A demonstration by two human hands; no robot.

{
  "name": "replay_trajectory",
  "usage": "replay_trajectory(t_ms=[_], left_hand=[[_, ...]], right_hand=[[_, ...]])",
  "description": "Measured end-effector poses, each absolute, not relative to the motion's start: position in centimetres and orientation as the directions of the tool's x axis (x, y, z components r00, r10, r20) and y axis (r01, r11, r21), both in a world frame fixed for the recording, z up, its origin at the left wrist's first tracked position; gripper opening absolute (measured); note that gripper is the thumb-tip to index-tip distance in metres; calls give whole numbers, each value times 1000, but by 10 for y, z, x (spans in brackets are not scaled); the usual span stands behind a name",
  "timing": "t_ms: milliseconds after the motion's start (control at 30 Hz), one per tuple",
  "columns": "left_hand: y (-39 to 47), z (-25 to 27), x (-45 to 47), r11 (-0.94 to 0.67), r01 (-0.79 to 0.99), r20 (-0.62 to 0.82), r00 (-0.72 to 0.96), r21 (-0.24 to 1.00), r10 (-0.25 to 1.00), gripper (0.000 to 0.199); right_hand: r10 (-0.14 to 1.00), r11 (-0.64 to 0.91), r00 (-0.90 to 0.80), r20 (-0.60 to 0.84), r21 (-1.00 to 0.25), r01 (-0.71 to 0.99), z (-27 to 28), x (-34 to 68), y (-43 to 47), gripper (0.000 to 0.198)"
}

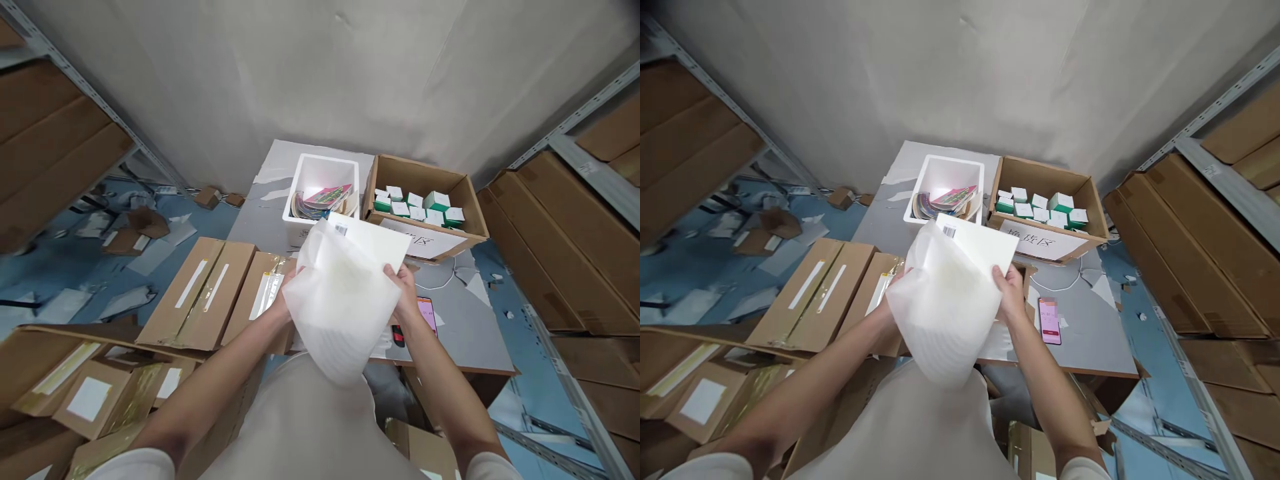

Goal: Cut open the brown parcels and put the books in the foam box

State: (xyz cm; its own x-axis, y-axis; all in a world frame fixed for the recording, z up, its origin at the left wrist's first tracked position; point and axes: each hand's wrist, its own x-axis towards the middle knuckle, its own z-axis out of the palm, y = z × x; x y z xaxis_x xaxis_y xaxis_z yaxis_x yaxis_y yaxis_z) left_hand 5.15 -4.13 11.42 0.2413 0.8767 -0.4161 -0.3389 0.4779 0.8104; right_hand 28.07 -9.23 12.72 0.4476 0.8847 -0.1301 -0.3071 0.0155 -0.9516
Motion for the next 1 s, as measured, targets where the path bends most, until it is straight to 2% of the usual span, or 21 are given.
replay_trajectory(t_ms=[100, 167, 233, 300, 367, 433, 467, 533, 567, 600, 667, 767, 867, 933, 1000], left_hand=[[-19, 116, 35, 308, -325, -281, 127, 894, 951, 25], [9, 116, 11, 88, -194, -90, -2, 977, 996, 22], [42, 117, -15, -45, -48, 40, -84, 998, 996, 26], [69, 119, -33, -97, -11, 92, -202, 995, 975, 25], [81, 120, -34, -96, -23, 88, -237, 995, 967, 28], [72, 117, -14, -69, -19, 67, -83, 997, 994, 41], [62, 115, 1, -58, 4, 58, 71, 998, 996, 55], [37, 110, 35, -27, 112, -17, 375, 993, 927, 89], [25, 109, 49, -25, 158, -55, 479, 987, 876, 97], [15, 108, 59, -33, 183, -76, 561, 983, 825, 92], [7, 108, 66, -44, 221, -122, 683, 974, 720, 68], [21, 108, 44, -90, 290, -150, 708, 953, 691, 36], [52, 105, 11, -145, 396, -114, 562, 907, 820, 26], [71, 102, -5, -155, 508, -51, 369, 847, 928, 21], [86, 98, -11, -139, 684, 41, 157, 717, 987, 24]], right_hand=[[844, 172, 535, -33, -928, -329, 140, 289, -95, 32], [794, 297, 606, 51, -902, -313, 149, 301, -100, 32], [723, 394, 684, 103, -874, -284, 157, 313, -106, 34], [666, 446, 736, 121, -856, -262, 160, 324, -113, 34], [637, 471, 760, 126, -844, -255, 159, 329, -117, 36], [637, 476, 762, 120, -838, -266, 156, 326, -118, 39], [645, 467, 756, 110, -840, -276, 154, 321, -117, 40], [670, 437, 737, 88, -850, -296, 150, 309, -113, 42], [679, 427, 730, 83, -853, -300, 148, 303, -110, 41], [682, 426, 726, 86, -854, -299, 147, 297, -108, 41], [684, 445, 722, 106, -844, -298, 145, 292, -104, 39], [695, 468, 708, 126, -826, -313, 148, 300, -101, 38], [699, 482, 702, 139, -816, -319, 155, 321, -100, 40], [687, 495, 711, 148, -812, -309, 160, 336, -100, 42], [671, 495, 728, 139, -816, -300, 163, 347, -98, 42]])
